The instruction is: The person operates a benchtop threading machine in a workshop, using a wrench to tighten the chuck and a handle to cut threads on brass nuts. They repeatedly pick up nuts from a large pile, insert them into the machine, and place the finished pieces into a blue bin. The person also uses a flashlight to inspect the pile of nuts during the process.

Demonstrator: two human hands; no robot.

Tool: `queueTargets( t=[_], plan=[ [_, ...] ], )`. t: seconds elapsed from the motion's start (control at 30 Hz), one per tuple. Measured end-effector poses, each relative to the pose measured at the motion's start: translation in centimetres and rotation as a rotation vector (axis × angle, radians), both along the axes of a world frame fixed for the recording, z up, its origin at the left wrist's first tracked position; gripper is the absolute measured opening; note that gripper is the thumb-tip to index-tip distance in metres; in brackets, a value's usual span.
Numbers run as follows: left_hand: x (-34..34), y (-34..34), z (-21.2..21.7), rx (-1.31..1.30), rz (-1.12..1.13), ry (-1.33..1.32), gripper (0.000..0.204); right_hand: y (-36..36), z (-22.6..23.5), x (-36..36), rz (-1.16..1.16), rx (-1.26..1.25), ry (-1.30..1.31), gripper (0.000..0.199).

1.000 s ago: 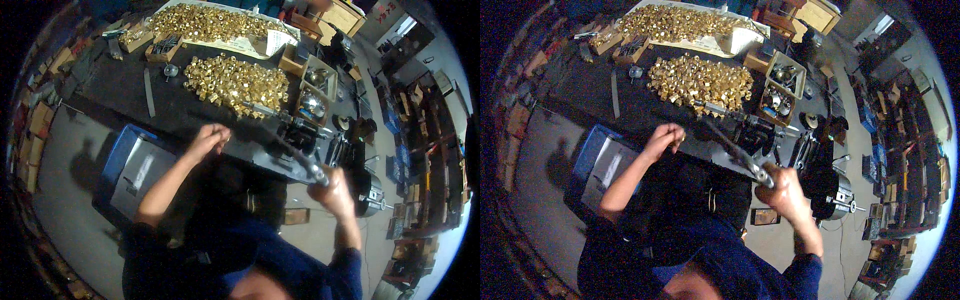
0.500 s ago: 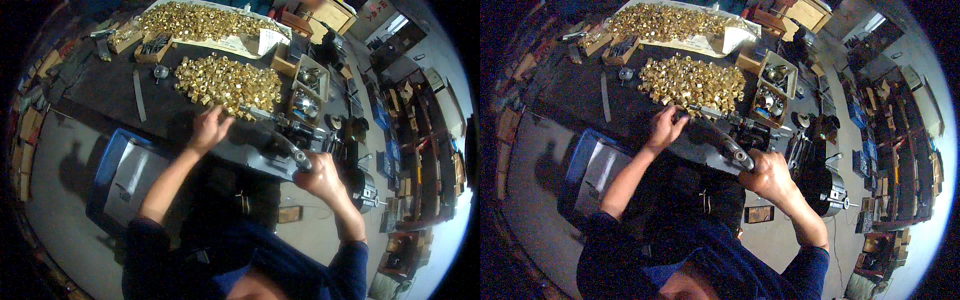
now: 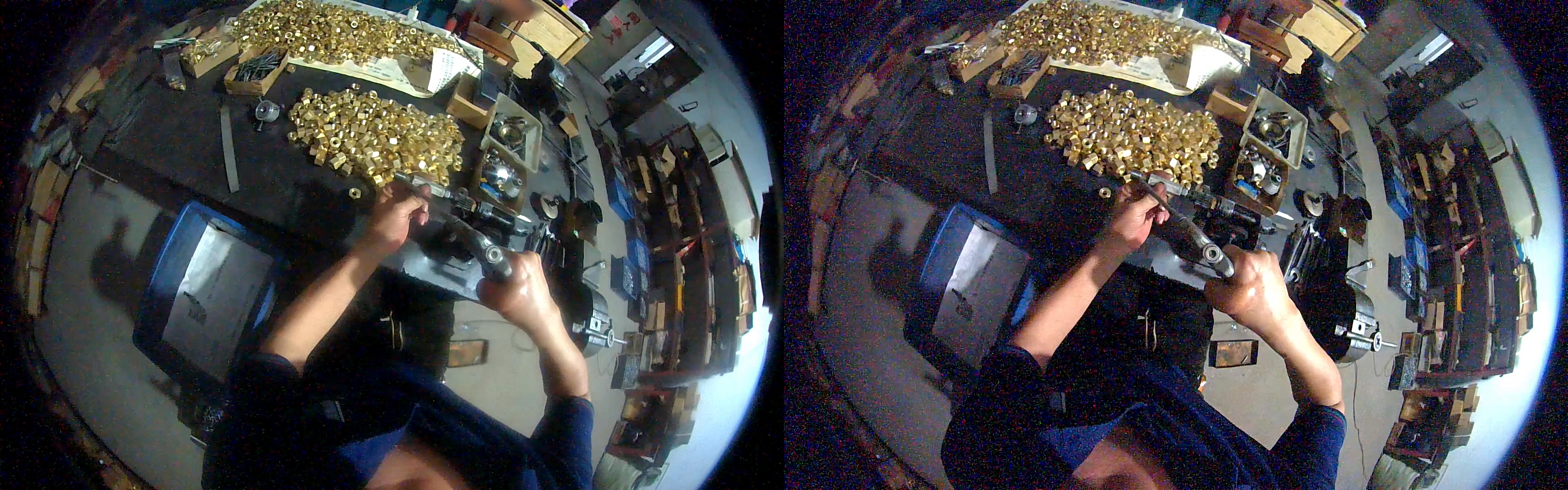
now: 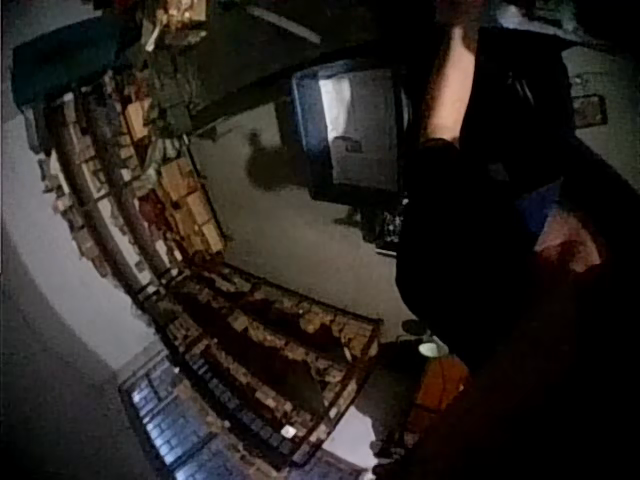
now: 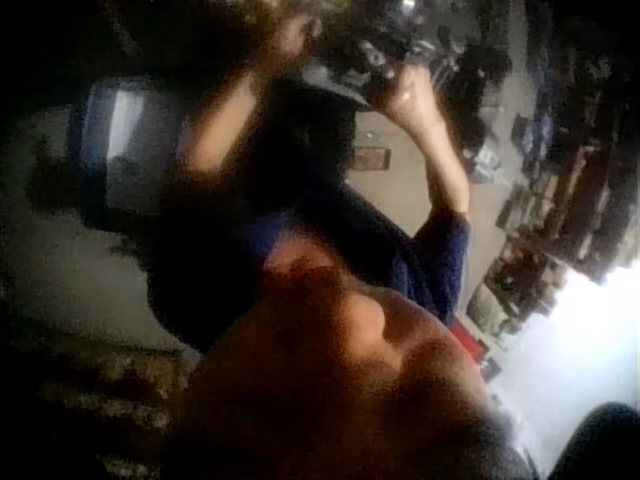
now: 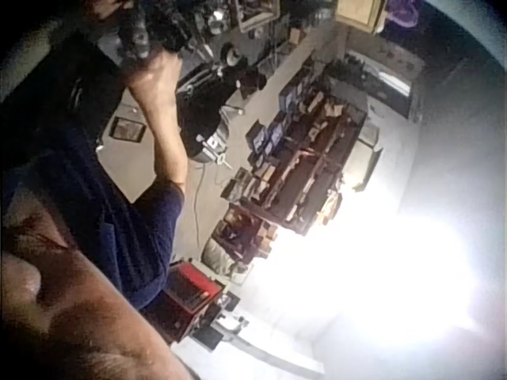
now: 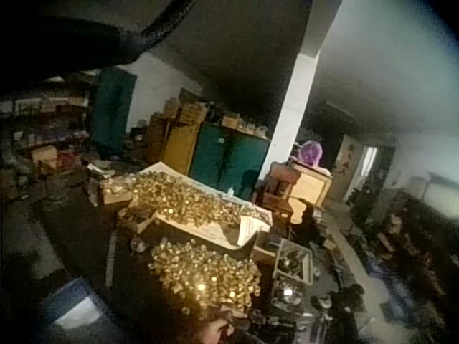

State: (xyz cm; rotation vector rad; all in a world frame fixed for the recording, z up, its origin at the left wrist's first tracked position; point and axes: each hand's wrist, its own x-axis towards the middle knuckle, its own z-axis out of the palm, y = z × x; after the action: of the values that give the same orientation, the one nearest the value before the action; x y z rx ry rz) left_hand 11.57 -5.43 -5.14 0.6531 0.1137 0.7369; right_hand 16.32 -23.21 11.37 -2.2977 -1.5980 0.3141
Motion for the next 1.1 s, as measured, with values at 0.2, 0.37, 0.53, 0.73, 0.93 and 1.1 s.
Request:
queueTargets(
  t=[0.2,0.37,0.53,0.73,0.93,1.1],
  plan=[
    [-0.1,-0.1,0.2,0.068,0.033,0.025,0.009,0.0,0.1,0.1,0.003,-0.030,0.017,0.023],
    [-0.2,-0.1,0.3,0.062,0.052,0.025,0.005,0.1,0.0,0.3,0.030,-0.007,-0.004,0.022],
    [-0.1,0.2,0.0,0.120,0.035,0.017,0.006,0.0,-0.8,0.8,0.068,0.054,-0.063,0.020],
    [-0.6,-0.1,0.9,0.103,0.051,0.095,0.010,-0.3,0.0,0.2,0.024,0.026,0.036,0.018],
    [-0.9,-0.4,1.0,0.093,0.097,0.106,0.018,-3.2,-0.9,-0.1,-0.023,0.028,0.112,0.017],
    [-1.1,0.6,0.8,0.129,-0.032,0.142,0.022,-7.6,-6.6,-0.6,0.113,-0.054,0.234,0.025]
  ],
)
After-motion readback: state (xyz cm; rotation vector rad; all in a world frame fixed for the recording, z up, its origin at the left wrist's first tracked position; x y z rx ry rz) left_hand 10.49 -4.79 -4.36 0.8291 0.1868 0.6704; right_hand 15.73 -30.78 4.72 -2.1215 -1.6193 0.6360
